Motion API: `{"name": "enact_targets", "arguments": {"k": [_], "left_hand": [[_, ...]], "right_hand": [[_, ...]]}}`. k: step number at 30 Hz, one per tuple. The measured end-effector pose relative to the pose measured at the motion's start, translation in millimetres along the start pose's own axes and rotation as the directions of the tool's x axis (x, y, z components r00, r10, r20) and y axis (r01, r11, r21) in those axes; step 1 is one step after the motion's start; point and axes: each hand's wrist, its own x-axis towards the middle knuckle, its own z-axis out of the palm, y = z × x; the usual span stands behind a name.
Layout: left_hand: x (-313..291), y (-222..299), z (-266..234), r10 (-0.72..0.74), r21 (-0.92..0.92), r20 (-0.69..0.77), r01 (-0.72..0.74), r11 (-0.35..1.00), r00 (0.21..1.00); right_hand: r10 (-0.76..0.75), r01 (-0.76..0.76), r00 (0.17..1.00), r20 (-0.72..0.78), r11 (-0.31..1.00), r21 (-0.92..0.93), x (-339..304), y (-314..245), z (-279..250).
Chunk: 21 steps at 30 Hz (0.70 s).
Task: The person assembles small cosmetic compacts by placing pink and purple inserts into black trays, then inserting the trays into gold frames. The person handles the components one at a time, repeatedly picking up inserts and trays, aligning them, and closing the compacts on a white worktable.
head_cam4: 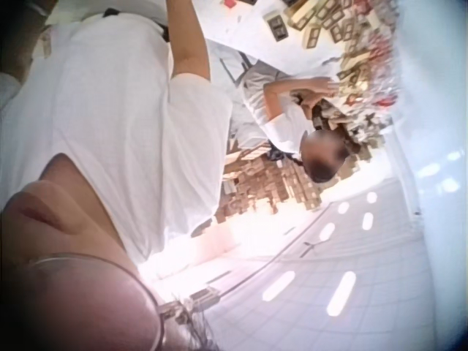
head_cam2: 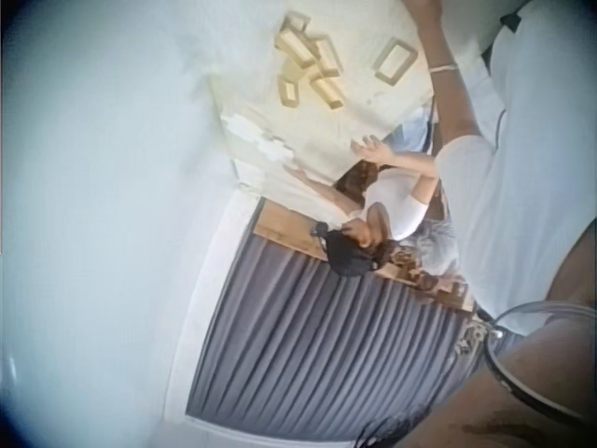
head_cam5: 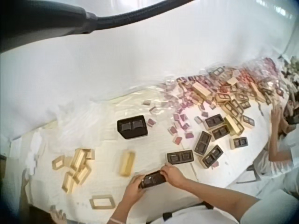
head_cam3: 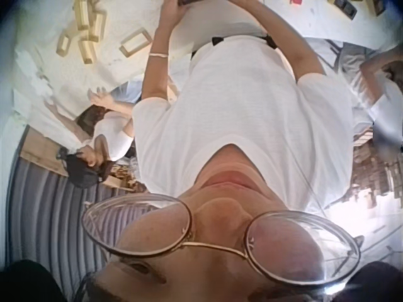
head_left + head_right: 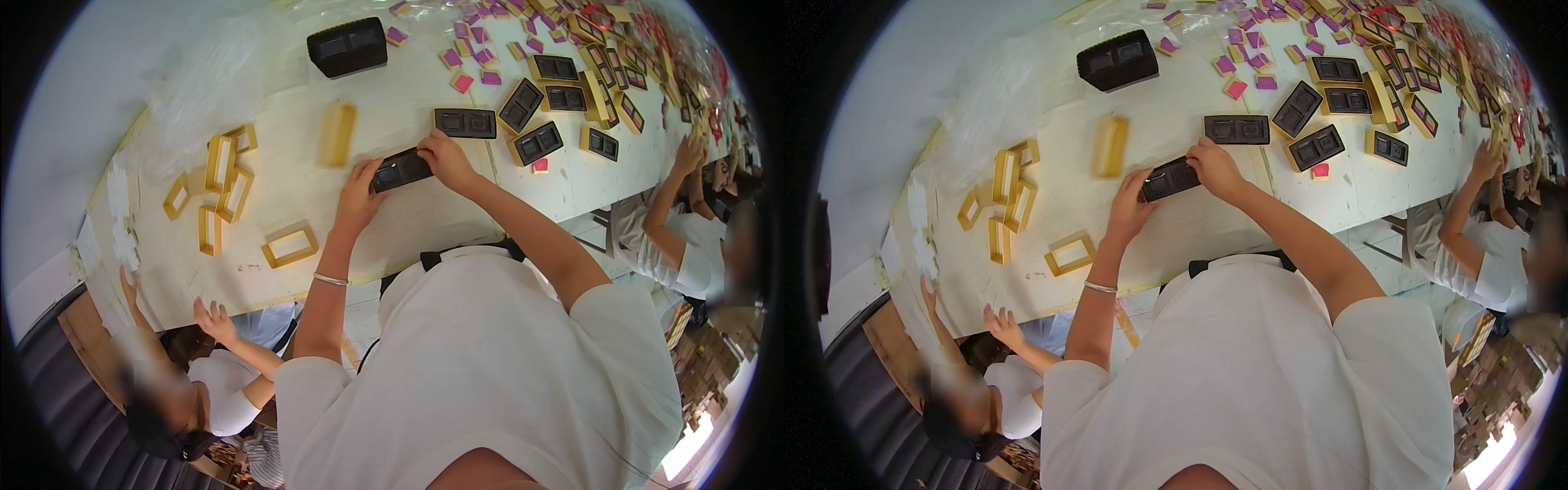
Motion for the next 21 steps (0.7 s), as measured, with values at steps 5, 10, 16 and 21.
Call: {"name": "enact_targets", "arguments": {"k": [5,10,16,21], "left_hand": [[-2.3,1.3,2.5,-0.001,-0.015,-0.035,0.001,1.0,0.999],[5.3,7.3,33.4,0.095,-0.006,-0.013,-0.095,0.995,0.995],[52.8,59.4,92.5,0.139,0.102,-0.285,-0.114,0.988,0.948],[120.2,63.5,68.5,0.12,0.359,-0.453,0.058,0.932,0.883]], "right_hand": [[0.004,-0.019,0.994,-0.111,0.991,-0.136,-11.3,-9.0,4.1],[-0.07,0.036,0.981,-0.18,0.982,-0.183,-25.8,12.1,-9.3],[0.069,-0.175,0.957,-0.282,0.912,-0.37,-27.8,71.6,-94.4],[-0.085,0.009,0.953,-0.292,0.968,-0.251,3.6,37.2,-128.0]]}}
